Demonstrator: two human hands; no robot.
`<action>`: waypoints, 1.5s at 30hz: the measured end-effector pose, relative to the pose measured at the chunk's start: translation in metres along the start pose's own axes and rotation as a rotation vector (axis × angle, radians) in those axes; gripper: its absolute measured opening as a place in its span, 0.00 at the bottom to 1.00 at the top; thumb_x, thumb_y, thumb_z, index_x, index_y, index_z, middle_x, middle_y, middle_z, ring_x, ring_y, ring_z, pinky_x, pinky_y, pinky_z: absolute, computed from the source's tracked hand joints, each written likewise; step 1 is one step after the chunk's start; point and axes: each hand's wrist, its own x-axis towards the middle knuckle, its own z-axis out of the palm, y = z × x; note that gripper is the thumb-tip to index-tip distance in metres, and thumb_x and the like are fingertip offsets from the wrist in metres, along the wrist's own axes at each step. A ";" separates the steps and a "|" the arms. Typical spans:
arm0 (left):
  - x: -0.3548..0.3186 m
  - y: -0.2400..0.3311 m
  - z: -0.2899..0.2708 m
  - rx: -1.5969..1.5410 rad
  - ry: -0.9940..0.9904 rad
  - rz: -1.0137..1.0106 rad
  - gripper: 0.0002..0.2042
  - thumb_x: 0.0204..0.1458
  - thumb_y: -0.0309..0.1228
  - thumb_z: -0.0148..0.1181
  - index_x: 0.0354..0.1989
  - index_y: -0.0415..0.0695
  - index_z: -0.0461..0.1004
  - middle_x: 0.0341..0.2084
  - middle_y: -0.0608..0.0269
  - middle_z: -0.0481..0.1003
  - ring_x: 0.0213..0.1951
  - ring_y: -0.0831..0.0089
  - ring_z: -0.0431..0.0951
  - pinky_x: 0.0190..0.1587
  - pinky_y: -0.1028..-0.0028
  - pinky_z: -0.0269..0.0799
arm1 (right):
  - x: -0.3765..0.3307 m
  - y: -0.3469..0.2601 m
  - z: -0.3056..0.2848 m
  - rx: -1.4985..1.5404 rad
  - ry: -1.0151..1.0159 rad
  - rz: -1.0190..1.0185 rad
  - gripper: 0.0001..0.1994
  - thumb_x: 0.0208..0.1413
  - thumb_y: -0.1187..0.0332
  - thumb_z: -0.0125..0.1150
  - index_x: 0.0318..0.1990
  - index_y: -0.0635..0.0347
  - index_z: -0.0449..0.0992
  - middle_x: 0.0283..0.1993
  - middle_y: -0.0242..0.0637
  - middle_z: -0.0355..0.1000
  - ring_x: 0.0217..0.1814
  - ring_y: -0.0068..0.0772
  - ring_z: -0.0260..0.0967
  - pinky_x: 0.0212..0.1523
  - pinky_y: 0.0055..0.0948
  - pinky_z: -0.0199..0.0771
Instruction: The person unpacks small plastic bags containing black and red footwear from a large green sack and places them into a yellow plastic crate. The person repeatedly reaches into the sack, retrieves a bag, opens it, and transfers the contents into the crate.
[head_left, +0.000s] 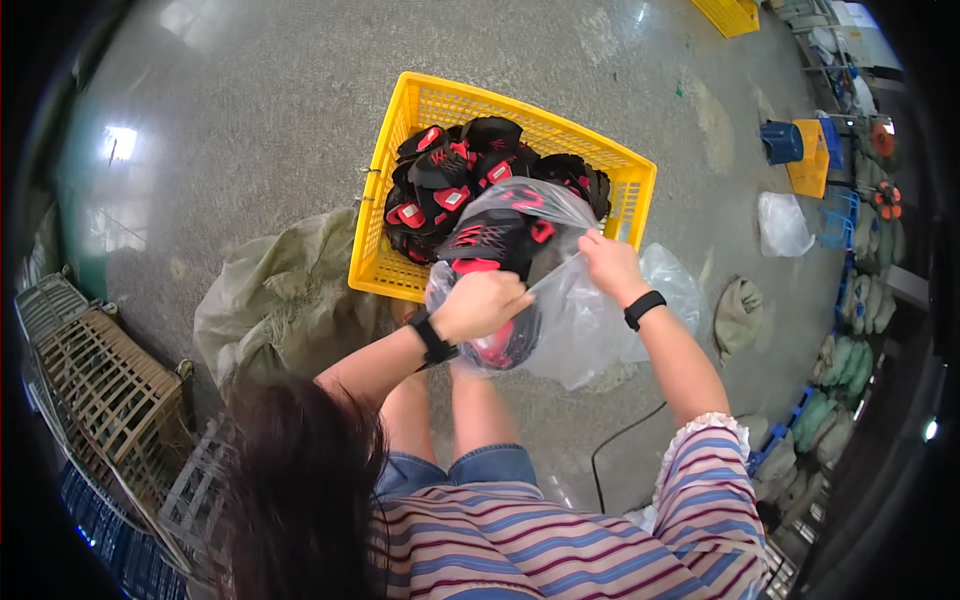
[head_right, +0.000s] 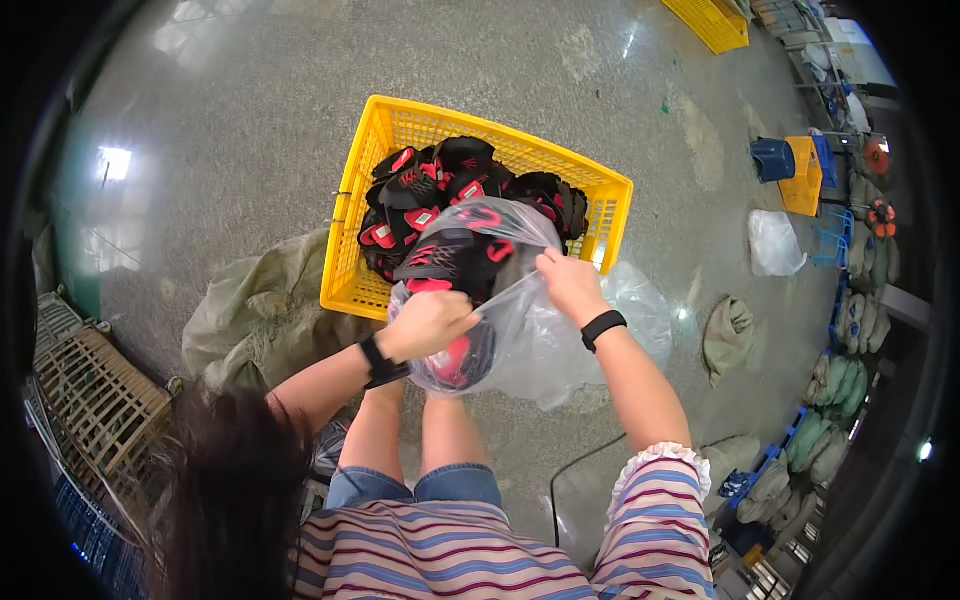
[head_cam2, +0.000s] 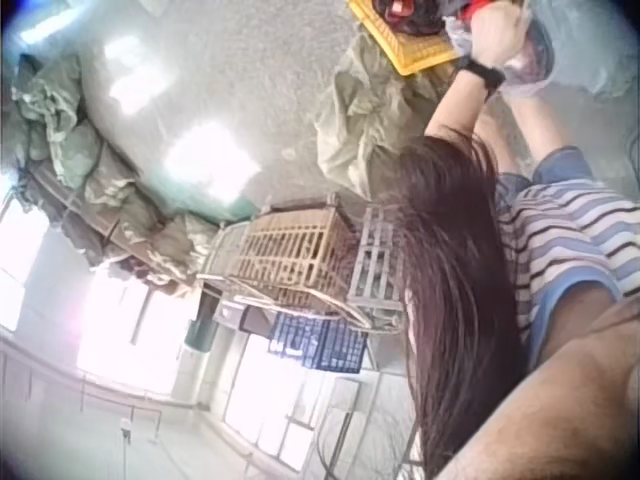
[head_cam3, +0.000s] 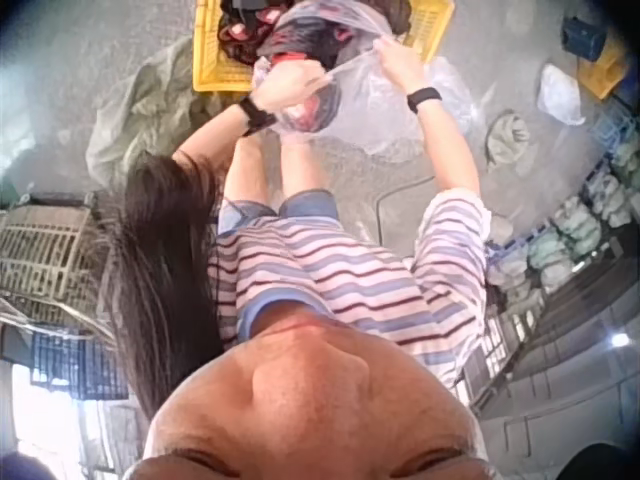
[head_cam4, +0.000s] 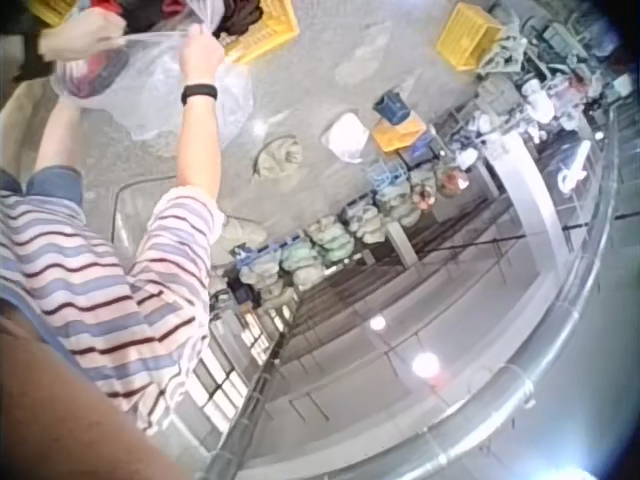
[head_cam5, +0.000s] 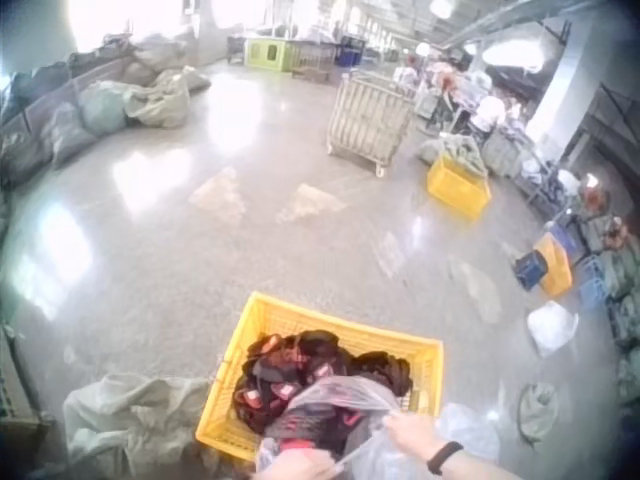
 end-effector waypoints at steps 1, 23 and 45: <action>-0.002 -0.004 -0.004 0.006 0.073 0.168 0.12 0.50 0.32 0.55 0.18 0.42 0.65 0.17 0.58 0.64 0.25 0.59 0.70 0.27 0.63 0.67 | -0.005 0.014 0.004 -0.008 0.007 0.039 0.05 0.45 0.73 0.50 0.31 0.53 0.66 0.31 0.35 0.66 0.30 0.42 0.71 0.25 0.41 0.69; -0.095 -0.125 0.036 -0.327 0.421 -0.626 0.24 0.51 0.26 0.58 0.56 0.40 0.58 0.54 0.54 0.64 0.56 0.62 0.65 0.58 0.66 0.60 | -0.067 0.056 0.110 0.254 -0.029 0.145 0.37 0.39 0.80 0.53 0.62 0.43 0.56 0.60 0.40 0.58 0.34 0.49 0.72 0.30 0.41 0.74; -0.047 -0.139 0.151 0.444 0.012 -0.916 0.37 0.34 0.52 0.68 0.47 0.35 0.64 0.40 0.44 0.68 0.43 0.49 0.72 0.43 0.57 0.70 | -0.011 -0.076 0.181 0.644 0.004 0.393 0.40 0.40 0.68 0.68 0.62 0.50 0.52 0.62 0.49 0.55 0.50 0.53 0.68 0.46 0.42 0.71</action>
